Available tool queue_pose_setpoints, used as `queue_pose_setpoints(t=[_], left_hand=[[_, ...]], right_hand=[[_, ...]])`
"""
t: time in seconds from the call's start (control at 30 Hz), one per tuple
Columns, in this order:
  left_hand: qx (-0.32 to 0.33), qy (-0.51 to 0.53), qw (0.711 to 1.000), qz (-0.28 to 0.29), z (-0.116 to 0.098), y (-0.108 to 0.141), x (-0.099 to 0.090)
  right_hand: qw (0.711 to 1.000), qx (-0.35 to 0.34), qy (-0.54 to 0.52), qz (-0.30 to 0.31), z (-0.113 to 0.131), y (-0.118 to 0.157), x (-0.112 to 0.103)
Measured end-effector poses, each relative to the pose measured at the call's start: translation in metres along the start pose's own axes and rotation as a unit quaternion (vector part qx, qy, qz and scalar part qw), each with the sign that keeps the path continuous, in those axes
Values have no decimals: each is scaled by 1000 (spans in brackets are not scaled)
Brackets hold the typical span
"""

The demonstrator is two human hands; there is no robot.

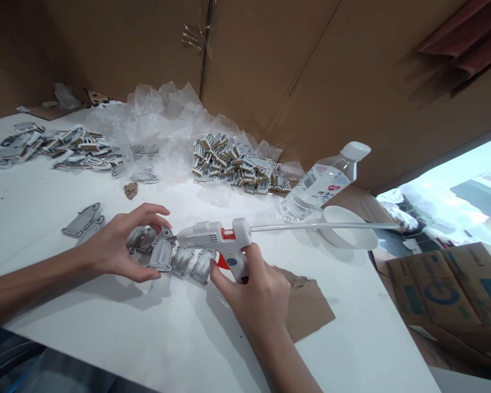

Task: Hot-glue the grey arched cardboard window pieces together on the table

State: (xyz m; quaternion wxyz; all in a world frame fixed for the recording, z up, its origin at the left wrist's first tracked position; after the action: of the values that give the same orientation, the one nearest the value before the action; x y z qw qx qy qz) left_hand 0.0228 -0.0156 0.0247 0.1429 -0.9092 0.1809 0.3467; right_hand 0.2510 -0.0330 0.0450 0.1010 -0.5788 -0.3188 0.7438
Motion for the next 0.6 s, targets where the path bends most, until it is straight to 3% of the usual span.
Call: queue_pose_setpoints(t=[0.33,0.6], left_hand=[[-30,27,999,4,5,0,2],[-32,39,999,4,5,0,2]], right_hand=[[999,-43,9,-32,4,1,-2],[1000,-28,-7,-2,1,2,0]])
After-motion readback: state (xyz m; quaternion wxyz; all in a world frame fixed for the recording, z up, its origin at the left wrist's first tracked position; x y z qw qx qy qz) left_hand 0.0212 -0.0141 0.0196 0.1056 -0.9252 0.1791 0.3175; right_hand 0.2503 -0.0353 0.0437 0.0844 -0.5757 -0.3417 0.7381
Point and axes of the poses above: each hand's wrist, its own y-axis away from the middle knuckle, its own x-axis out of the palm, z = x × y, the point moved 7 cm from there along -y, towards the middle knuckle, and after that the axes turned 7 degrees about z, right-handed, at the moved point
